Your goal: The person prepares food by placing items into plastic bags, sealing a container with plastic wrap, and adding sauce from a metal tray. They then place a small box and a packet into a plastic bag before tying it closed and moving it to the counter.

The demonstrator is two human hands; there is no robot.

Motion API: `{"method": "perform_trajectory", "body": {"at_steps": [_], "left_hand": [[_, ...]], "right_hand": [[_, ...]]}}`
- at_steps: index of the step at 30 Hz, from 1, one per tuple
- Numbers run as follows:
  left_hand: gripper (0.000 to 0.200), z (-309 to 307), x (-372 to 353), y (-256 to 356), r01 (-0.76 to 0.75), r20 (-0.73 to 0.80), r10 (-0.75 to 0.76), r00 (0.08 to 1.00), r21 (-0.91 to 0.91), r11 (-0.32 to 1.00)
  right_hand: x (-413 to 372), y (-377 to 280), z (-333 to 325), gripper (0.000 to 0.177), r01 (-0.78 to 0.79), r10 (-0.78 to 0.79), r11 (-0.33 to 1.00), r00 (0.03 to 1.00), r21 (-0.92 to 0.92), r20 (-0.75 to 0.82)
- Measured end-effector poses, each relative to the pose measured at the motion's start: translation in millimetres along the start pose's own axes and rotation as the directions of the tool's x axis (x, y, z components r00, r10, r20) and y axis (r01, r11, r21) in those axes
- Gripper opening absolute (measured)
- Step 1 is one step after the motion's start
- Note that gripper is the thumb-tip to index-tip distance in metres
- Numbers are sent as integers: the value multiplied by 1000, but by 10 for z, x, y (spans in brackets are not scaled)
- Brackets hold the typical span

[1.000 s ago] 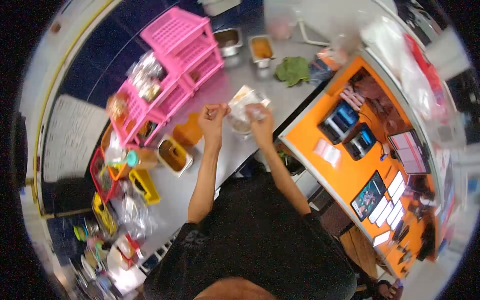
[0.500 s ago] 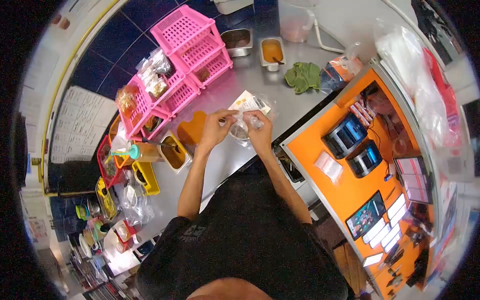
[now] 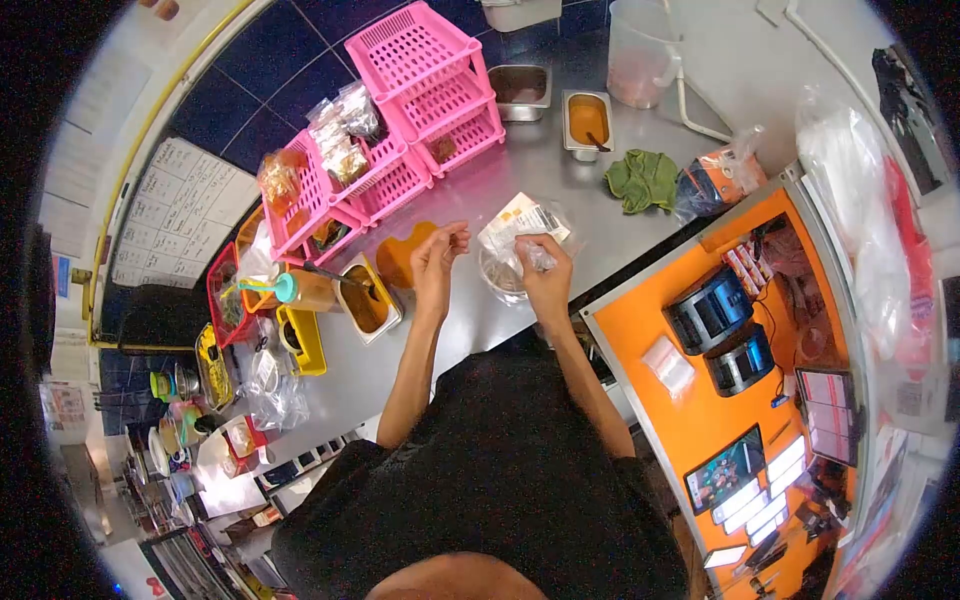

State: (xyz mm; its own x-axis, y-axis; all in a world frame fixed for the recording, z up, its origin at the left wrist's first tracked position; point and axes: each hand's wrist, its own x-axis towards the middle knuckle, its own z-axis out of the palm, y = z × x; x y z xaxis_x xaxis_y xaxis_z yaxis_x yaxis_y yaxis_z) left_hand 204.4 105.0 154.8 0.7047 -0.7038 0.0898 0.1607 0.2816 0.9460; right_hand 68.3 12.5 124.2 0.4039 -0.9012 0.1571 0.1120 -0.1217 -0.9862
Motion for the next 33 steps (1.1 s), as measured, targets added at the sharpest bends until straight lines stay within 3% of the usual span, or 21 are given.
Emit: {"method": "perform_trajectory", "body": {"at_steps": [4,6,10,12,13,15,16,18,20,22,24,25,27,28,30,32,33], "left_hand": [[20,86,-14,-73,159,42,-154,987,-132,979],[16,98,7,-143,99,178,-130,975,174,980],[13,173,-28,-199,182,211,-223,952,198,963],[13,182,-26,-271,89,170,-172,970,408,909],[13,176,-32,-305,91,170,-173,970,406,909],[16,248,-63,-205,-25,78,-36,996,666,746],[16,286,-81,-174,-20,74,-40,996,666,746],[14,349,-102,-134,-205,126,170,977,756,622],[12,354,-127,-116,-228,154,172,973,749,622],[10,362,-106,-127,-261,194,176,965,738,622],[6,308,-148,-208,-182,221,69,973,545,818],[6,256,-149,-289,-183,230,64,971,544,819],[7,206,-122,-386,-16,190,-68,979,408,913],[7,202,-118,-446,-16,203,-73,976,408,913],[8,245,-149,-471,95,51,-120,991,351,932],[9,249,-135,-534,84,41,-105,994,351,932],[10,246,-120,-553,68,29,-83,996,352,934]], "right_hand": [[1,18,-9,11,-27,27,999,1000,25,-5],[10,-23,-16,11,11,-11,999,1000,-32,8],[-12,-12,-28,10,48,-47,999,999,-20,17],[-11,51,-29,11,62,-62,998,998,-14,17],[-13,81,-34,11,75,-75,997,997,-4,18],[-9,29,-36,12,98,-97,995,995,-24,21],[-19,-1,-39,12,123,-122,992,992,-41,24],[-47,-76,3,13,139,-138,988,990,-72,21],[-48,-179,18,13,162,-160,981,987,-106,18],[-33,-302,5,18,257,-249,924,966,-282,64],[-18,-435,26,17,208,-197,925,978,-317,66],[6,-462,49,17,169,-154,922,986,-348,70],[31,-441,110,20,170,-150,923,985,-346,83],[42,-419,119,22,173,-145,923,984,-342,107],[49,-316,69,24,192,-144,889,979,-416,146],[57,-271,-2,26,321,-296,920,945,-223,139],[36,-325,-56,30,336,-321,893,942,-299,102]]}}
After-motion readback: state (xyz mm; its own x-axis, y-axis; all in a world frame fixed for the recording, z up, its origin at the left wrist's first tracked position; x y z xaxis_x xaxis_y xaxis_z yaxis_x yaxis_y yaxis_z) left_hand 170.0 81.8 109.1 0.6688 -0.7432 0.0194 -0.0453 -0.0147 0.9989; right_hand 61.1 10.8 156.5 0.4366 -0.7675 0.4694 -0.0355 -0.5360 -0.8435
